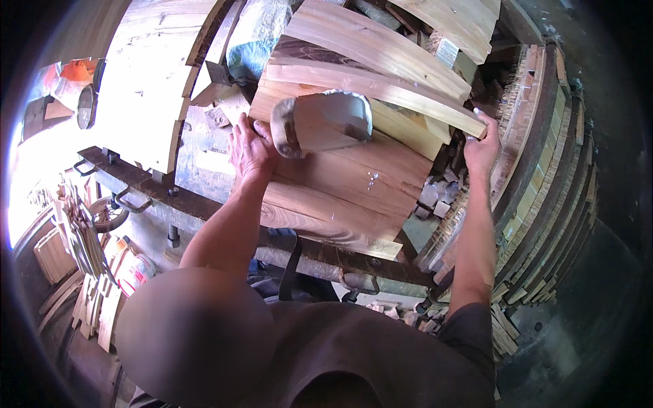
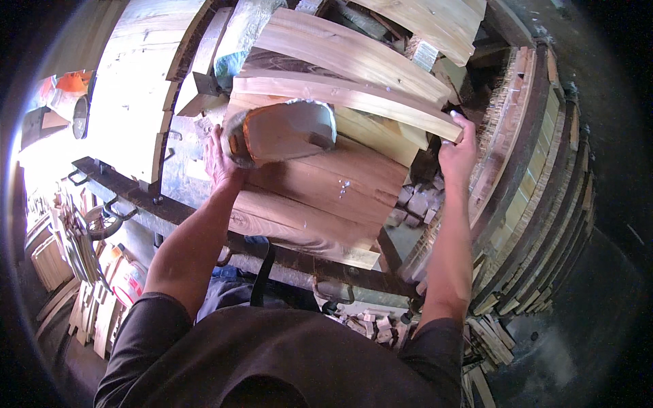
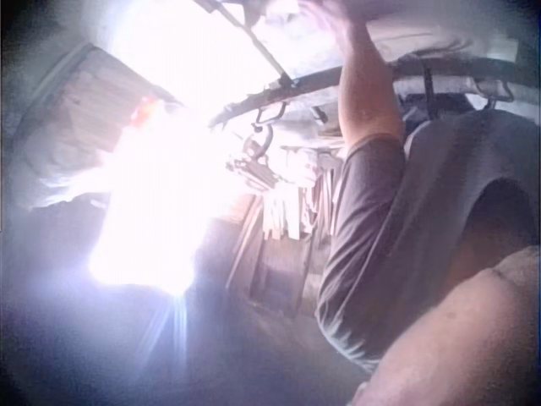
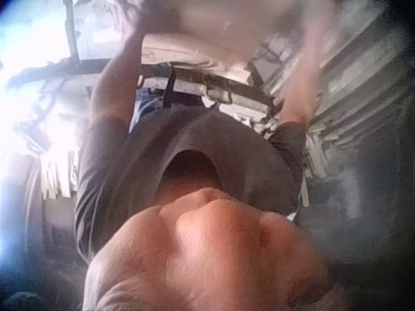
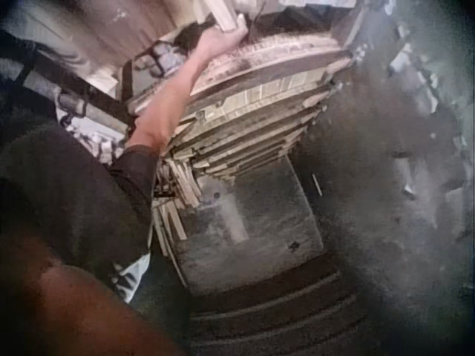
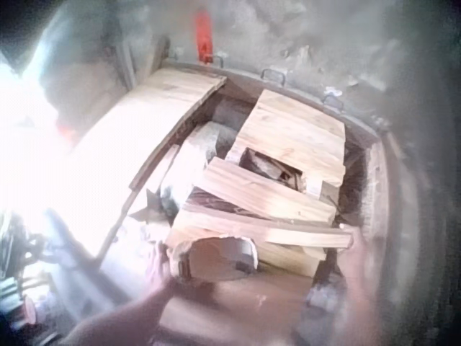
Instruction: The person removes clamps from a wooden frame, then applies glue to the edges of several wooden planks using a brush and places them into the frame. The person continues applying glue and arranging the planks within the frame.
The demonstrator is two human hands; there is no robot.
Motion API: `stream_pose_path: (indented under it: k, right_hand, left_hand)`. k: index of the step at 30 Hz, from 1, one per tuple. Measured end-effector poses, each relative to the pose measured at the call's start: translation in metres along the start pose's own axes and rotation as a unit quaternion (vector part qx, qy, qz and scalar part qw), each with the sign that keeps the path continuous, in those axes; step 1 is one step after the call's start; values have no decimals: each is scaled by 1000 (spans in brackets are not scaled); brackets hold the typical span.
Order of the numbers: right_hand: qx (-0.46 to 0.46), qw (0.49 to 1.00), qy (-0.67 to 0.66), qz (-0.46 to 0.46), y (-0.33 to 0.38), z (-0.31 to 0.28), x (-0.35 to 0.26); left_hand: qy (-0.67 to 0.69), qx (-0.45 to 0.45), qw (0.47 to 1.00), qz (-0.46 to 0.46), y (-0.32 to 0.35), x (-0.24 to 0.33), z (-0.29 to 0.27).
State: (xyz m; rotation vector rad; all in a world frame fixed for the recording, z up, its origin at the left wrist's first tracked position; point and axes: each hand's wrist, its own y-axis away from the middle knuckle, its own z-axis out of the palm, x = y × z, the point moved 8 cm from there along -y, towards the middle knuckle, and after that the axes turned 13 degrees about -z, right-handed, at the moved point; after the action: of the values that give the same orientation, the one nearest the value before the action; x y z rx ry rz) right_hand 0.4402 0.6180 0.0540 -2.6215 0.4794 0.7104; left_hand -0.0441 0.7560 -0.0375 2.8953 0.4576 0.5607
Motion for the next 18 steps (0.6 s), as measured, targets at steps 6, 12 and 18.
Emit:
stream_pose_path:
  k: [6, 12, 18]
  right_hand:
    - [129, 976, 95, -148, 24, 7, -3]
    - [183, 957, 135, -179, 32, 3, -12]
    - [191, 957, 133, -173, 34, 4, -15]
  left_hand:
    - [16, 34, 999, 29, 0, -2, 3]
    - [7, 17, 1000, 20, -3, -8, 9]
    - [21, 36, 999, 35, -1, -2, 2]
